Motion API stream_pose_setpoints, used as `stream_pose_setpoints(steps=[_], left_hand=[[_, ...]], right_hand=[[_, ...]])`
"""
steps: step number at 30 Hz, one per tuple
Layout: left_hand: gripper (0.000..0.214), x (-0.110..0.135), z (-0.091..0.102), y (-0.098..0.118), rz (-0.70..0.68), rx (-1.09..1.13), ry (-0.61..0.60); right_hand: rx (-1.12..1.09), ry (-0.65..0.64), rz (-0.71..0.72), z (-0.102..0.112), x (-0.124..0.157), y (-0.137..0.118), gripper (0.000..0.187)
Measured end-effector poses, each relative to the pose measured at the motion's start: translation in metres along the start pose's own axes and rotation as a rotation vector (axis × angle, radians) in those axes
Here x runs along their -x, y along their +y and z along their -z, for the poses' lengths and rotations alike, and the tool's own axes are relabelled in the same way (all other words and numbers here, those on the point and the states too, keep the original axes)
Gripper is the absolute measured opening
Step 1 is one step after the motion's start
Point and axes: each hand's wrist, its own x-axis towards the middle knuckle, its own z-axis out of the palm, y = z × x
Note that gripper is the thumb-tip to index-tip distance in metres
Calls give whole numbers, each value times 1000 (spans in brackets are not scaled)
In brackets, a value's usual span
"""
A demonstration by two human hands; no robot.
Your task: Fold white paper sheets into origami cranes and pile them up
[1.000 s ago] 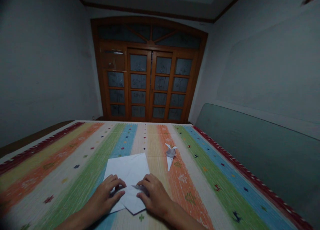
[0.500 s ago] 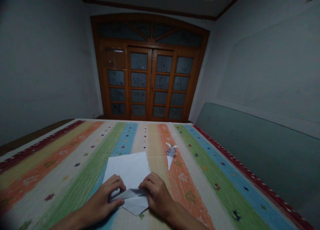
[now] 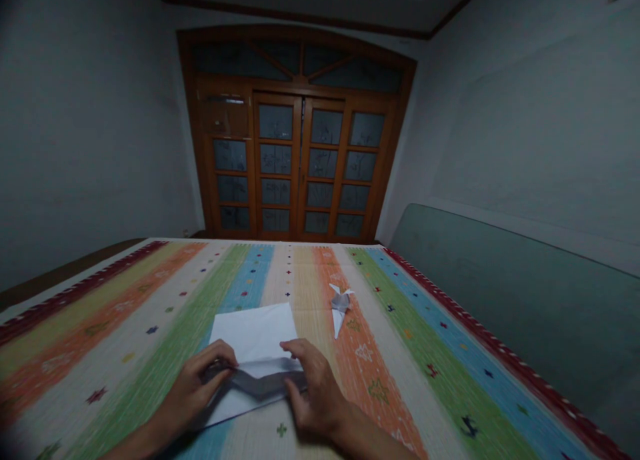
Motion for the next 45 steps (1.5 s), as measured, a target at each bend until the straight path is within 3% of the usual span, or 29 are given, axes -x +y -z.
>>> stream_pose_setpoints(steps=[10, 18, 24, 33, 45], left_hand=[[19, 0, 0, 0, 1, 47, 21], [22, 4, 1, -7, -57, 34, 98], [22, 6, 1, 2, -149, 15, 125], [25, 5, 1, 7, -185, -12, 112], [42, 8, 0, 10, -367, -71, 127]], right_hand=[[-103, 12, 83, -1, -7, -5, 61], [-10, 18, 49, 1, -10, -7, 56], [45, 22, 15, -1, -9, -4, 36], [145, 32, 162, 0, -9, -8, 27], [284, 101, 424, 2, -8, -11, 25]])
